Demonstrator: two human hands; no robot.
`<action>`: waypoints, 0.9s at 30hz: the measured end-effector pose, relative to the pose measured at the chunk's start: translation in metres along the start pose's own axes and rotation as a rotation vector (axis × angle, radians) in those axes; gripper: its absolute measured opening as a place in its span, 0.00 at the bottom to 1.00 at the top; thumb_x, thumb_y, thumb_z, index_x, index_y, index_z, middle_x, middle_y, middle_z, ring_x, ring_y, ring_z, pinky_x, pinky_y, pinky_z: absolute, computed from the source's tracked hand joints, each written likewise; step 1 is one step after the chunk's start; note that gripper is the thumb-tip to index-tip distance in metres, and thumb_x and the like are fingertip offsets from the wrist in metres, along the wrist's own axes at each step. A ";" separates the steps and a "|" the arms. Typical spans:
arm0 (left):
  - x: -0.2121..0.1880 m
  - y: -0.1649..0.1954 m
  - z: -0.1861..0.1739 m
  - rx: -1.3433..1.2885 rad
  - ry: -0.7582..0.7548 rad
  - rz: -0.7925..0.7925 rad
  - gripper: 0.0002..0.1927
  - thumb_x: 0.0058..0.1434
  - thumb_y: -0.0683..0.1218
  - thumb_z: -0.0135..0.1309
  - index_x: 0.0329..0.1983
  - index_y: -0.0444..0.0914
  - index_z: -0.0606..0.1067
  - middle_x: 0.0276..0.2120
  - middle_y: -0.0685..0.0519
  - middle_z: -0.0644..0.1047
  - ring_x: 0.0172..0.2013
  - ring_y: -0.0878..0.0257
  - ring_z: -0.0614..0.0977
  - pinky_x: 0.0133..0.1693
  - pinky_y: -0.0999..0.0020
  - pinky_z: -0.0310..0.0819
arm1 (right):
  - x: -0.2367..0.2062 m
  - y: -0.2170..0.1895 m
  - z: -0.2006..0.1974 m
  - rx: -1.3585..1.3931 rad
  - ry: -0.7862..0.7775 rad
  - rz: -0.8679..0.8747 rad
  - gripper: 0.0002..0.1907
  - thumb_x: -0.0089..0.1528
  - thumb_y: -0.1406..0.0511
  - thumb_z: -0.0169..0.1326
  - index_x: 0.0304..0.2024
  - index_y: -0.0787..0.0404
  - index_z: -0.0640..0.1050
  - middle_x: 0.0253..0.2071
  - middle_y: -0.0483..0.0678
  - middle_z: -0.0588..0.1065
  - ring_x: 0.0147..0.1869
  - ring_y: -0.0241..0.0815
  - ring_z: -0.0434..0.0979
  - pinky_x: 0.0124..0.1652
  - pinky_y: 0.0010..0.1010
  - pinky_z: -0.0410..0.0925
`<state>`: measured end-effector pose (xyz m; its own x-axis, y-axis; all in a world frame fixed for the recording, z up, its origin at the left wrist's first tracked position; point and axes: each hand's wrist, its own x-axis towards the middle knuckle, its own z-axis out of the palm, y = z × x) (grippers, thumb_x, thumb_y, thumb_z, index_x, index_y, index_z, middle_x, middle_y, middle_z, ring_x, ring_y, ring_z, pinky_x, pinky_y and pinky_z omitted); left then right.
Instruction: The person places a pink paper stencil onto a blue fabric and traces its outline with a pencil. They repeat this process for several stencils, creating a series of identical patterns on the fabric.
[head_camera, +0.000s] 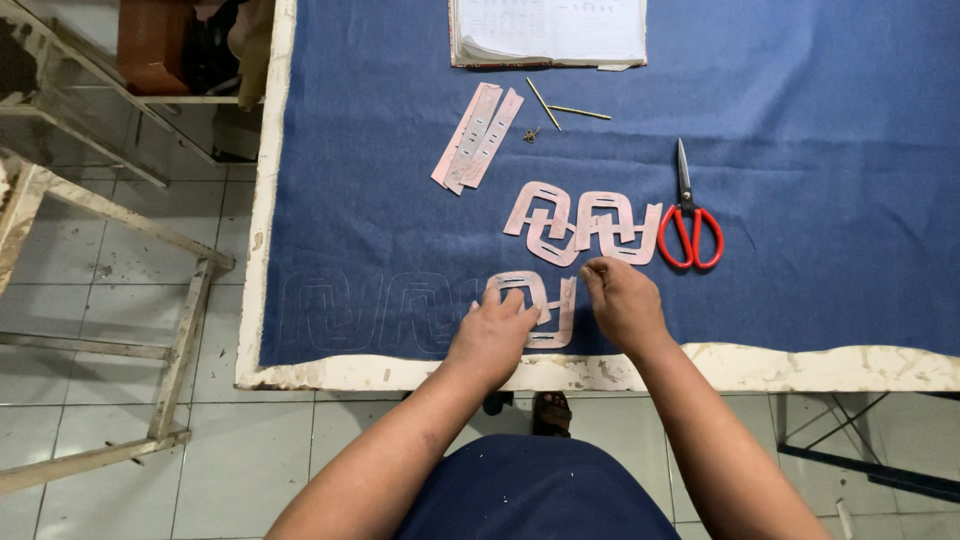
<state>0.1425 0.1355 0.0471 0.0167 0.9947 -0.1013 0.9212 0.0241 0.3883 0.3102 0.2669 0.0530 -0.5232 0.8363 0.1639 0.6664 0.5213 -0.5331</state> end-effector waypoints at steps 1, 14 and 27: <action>0.000 0.000 0.000 -0.004 0.002 0.002 0.22 0.63 0.43 0.49 0.61 0.43 0.74 0.56 0.45 0.70 0.66 0.36 0.63 0.58 0.42 0.70 | 0.000 0.001 0.000 -0.005 -0.008 0.007 0.10 0.66 0.62 0.56 0.42 0.61 0.81 0.39 0.54 0.81 0.41 0.55 0.81 0.41 0.41 0.72; -0.001 -0.002 0.006 0.020 0.036 0.024 0.22 0.63 0.42 0.50 0.62 0.44 0.74 0.55 0.45 0.71 0.66 0.36 0.64 0.57 0.44 0.71 | -0.039 -0.002 -0.010 0.007 -0.083 -0.081 0.09 0.64 0.63 0.57 0.42 0.62 0.81 0.39 0.54 0.81 0.42 0.54 0.81 0.41 0.39 0.73; -0.008 -0.006 0.004 -0.069 0.051 0.003 0.13 0.60 0.47 0.57 0.48 0.42 0.77 0.51 0.51 0.73 0.58 0.48 0.72 0.54 0.54 0.76 | -0.071 -0.011 -0.018 0.077 -0.140 -0.103 0.08 0.63 0.64 0.57 0.40 0.63 0.80 0.37 0.51 0.80 0.41 0.52 0.81 0.41 0.38 0.72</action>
<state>0.1379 0.1265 0.0419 -0.0017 0.9986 -0.0534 0.8923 0.0256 0.4507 0.3497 0.2052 0.0623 -0.6590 0.7445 0.1072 0.5652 0.5841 -0.5826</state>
